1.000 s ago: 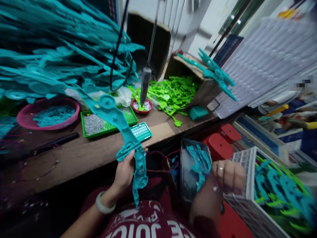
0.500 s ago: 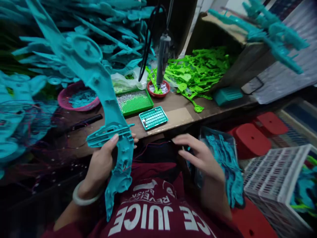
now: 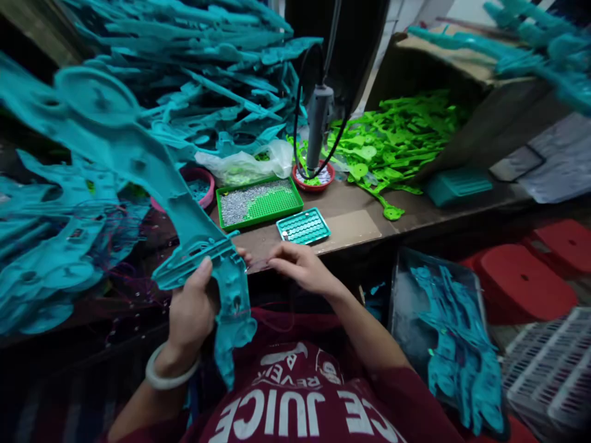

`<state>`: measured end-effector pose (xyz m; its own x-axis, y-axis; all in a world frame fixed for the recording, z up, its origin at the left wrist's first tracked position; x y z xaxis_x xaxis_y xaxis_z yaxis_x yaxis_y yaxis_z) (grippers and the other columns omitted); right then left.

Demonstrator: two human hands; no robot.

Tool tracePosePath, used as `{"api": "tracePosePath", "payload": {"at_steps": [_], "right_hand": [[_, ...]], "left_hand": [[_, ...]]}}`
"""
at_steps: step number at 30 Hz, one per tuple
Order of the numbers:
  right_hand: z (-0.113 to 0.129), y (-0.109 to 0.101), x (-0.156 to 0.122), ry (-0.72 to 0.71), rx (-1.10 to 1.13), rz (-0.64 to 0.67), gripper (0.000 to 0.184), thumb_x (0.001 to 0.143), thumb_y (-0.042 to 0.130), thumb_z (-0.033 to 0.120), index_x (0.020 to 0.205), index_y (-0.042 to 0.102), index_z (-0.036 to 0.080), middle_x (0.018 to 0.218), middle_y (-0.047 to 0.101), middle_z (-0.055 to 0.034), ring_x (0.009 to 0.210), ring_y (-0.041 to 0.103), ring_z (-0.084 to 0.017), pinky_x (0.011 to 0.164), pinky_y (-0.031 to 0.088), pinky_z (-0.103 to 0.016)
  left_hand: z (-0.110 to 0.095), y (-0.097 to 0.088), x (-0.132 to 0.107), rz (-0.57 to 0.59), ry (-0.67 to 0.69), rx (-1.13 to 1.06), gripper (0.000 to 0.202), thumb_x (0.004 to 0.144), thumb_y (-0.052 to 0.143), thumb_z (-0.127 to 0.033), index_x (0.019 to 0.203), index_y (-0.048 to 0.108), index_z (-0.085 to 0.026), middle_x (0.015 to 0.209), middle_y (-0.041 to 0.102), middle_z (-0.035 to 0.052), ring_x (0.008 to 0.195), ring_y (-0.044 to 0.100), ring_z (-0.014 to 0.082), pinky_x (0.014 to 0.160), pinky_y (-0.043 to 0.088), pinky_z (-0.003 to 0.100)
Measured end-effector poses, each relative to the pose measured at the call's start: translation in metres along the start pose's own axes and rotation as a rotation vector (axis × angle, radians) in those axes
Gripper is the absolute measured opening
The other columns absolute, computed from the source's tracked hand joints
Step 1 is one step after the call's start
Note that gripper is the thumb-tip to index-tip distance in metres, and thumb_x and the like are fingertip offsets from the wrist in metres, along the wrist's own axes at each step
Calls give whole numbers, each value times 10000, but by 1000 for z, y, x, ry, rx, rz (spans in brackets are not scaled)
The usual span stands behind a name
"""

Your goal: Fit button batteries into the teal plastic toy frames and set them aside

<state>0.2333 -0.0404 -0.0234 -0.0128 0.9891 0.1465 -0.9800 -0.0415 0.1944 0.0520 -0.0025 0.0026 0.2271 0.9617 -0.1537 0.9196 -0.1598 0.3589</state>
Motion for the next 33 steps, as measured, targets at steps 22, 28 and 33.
{"api": "tracePosePath", "payload": {"at_steps": [22,28,33], "right_hand": [[1,0,-9,3,119,-115,221,776,815,291,782,610,207,815,671,5,819,681,-159,764,566,-304],[18,-1,-15,-146,-298,-149,55,907,687,200,898,742,206,840,681,-17,821,649,-151,778,521,-299],[17,12,-20,-246,-549,-112,159,973,599,182,1019,748,211,864,655,-30,823,629,-149,757,513,-288]], "left_hand": [[36,20,20,251,82,348,289,835,757,-429,995,770,-188,1057,788,68,1018,734,271,1033,553,441],[44,9,14,293,-5,222,329,807,790,-379,1080,742,-199,1070,788,81,858,765,253,785,656,379],[52,-4,9,248,-4,258,321,801,792,-394,1048,757,-193,984,803,83,929,764,281,885,630,402]]}}
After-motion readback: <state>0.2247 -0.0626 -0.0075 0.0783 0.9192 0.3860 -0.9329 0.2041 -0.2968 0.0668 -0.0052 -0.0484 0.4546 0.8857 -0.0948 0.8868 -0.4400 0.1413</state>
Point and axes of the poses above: each hand's wrist, its own x-axis towards the middle knuckle, its own y-axis out of the palm, z = x × y, the point moved 6 cm from there along x, towards the middle knuckle
